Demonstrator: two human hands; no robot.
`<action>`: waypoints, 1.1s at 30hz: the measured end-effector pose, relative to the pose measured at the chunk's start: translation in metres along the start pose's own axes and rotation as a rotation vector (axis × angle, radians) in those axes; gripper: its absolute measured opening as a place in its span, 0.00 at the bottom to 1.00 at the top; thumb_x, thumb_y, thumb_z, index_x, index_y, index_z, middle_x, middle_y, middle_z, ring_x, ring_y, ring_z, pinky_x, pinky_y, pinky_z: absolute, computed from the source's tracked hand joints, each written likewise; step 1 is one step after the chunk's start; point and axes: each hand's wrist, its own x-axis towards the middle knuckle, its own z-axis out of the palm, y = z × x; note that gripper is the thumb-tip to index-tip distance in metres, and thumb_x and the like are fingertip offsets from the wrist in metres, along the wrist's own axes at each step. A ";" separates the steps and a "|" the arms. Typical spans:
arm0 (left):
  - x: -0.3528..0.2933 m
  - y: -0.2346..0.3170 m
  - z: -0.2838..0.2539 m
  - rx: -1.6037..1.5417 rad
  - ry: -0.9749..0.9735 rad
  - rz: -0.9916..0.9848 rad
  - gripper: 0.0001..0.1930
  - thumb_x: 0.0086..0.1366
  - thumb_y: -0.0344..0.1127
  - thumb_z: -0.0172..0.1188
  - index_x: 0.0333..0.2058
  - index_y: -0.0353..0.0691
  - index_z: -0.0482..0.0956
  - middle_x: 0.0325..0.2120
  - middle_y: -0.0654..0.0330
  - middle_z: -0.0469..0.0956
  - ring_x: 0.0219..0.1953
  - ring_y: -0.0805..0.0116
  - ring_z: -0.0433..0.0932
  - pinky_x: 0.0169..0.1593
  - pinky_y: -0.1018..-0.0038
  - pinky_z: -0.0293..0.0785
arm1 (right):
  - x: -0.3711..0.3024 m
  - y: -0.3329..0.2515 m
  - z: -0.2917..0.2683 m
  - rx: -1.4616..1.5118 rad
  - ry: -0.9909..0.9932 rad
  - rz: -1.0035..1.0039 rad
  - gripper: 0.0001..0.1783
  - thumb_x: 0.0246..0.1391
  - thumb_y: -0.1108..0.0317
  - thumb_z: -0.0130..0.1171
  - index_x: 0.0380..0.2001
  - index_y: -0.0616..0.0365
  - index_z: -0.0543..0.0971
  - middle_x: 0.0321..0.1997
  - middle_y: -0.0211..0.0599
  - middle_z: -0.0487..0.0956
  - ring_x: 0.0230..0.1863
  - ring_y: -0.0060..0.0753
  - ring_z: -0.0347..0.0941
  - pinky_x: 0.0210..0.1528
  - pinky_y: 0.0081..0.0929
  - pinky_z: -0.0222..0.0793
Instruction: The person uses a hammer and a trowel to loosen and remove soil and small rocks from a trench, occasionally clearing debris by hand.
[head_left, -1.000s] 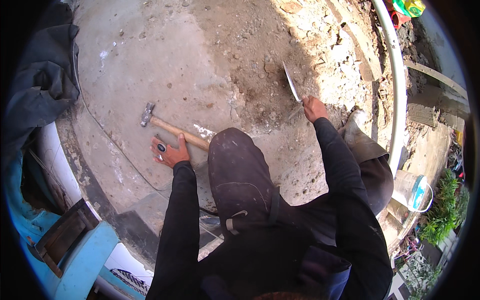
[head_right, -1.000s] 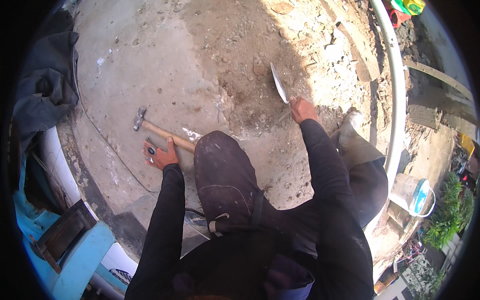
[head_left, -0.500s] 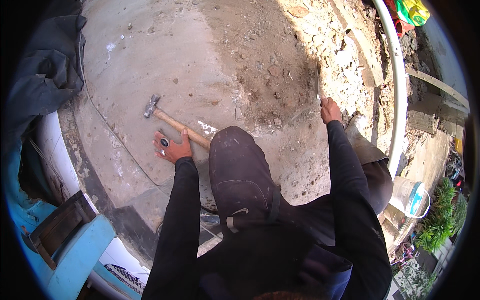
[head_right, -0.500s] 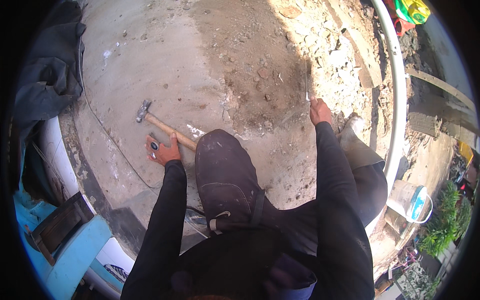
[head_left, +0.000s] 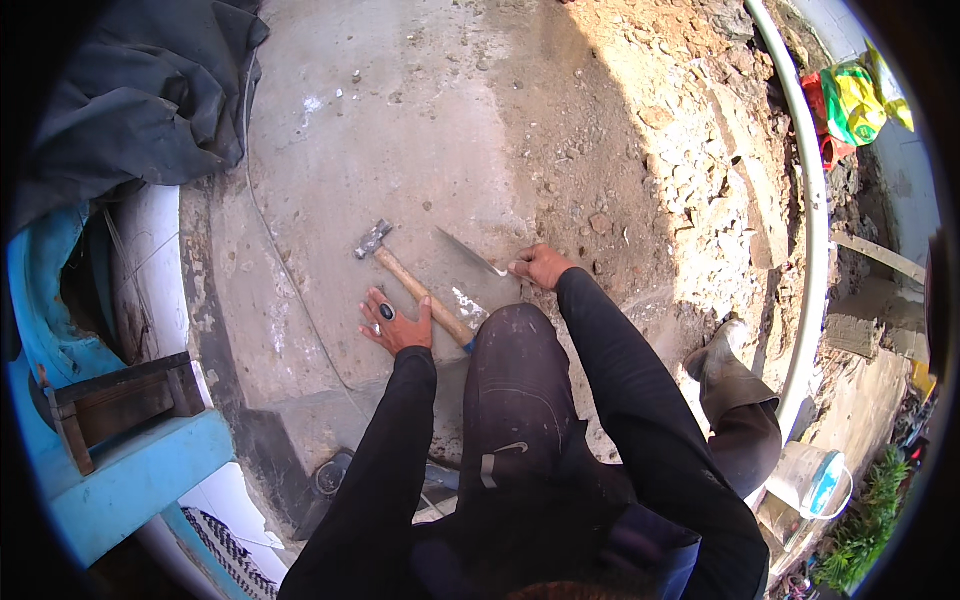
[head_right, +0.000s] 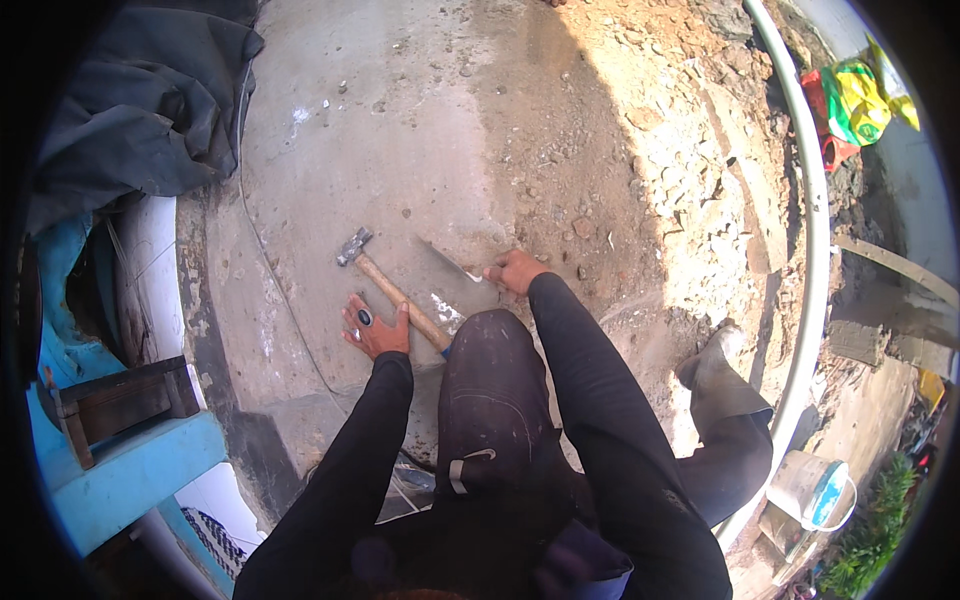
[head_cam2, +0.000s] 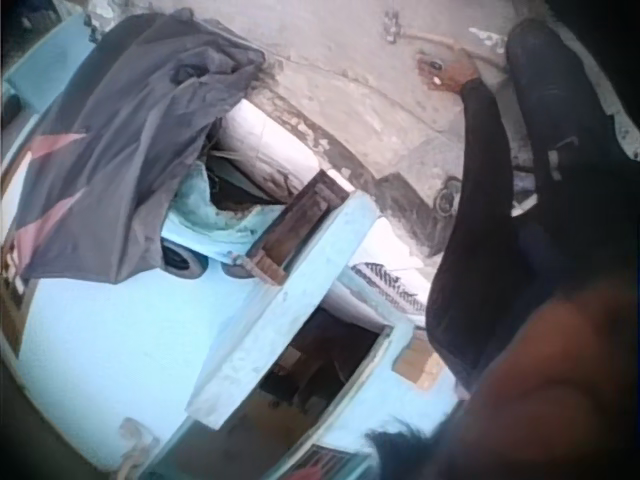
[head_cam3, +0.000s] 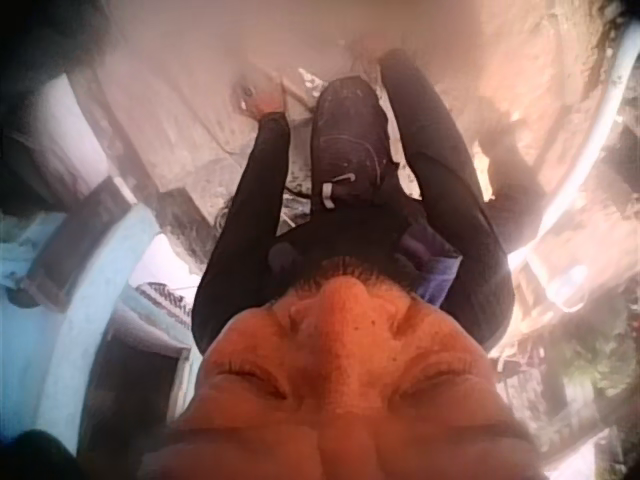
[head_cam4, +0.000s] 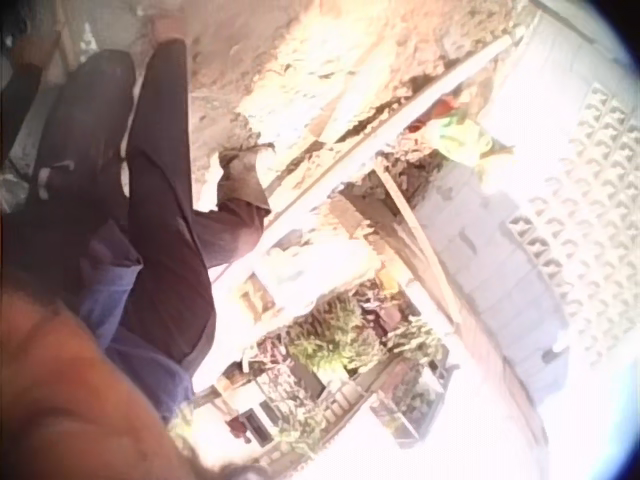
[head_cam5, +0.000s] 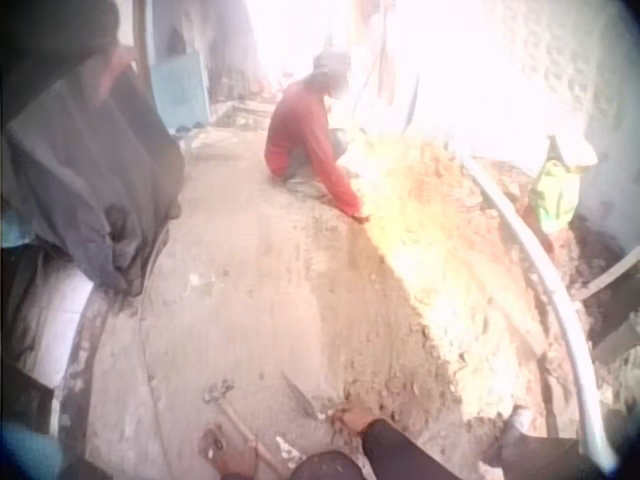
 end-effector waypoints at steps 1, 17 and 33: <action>-0.001 -0.003 -0.001 0.019 -0.007 -0.008 0.53 0.53 0.62 0.60 0.66 0.34 0.44 0.66 0.48 0.49 0.70 0.50 0.38 0.68 0.46 0.25 | 0.001 -0.002 -0.010 0.373 0.027 0.130 0.20 0.55 0.55 0.55 0.34 0.65 0.79 0.26 0.45 0.79 0.26 0.41 0.77 0.33 0.37 0.71; -0.003 0.005 -0.014 -0.048 0.029 -0.011 0.52 0.51 0.58 0.64 0.66 0.37 0.48 0.65 0.52 0.52 0.69 0.51 0.43 0.67 0.44 0.30 | -0.280 0.025 -0.083 -0.042 0.251 0.394 0.32 0.49 0.71 0.59 0.59 0.58 0.64 0.30 0.45 0.79 0.28 0.35 0.78 0.30 0.33 0.72; -0.003 0.005 -0.003 0.028 -0.031 -0.006 0.38 0.61 0.39 0.53 0.66 0.39 0.46 0.67 0.56 0.49 0.70 0.50 0.41 0.67 0.43 0.35 | -0.397 -0.092 -0.099 -0.720 0.394 0.144 0.24 0.51 0.67 0.54 0.54 0.52 0.70 0.39 0.51 0.78 0.42 0.53 0.75 0.45 0.41 0.71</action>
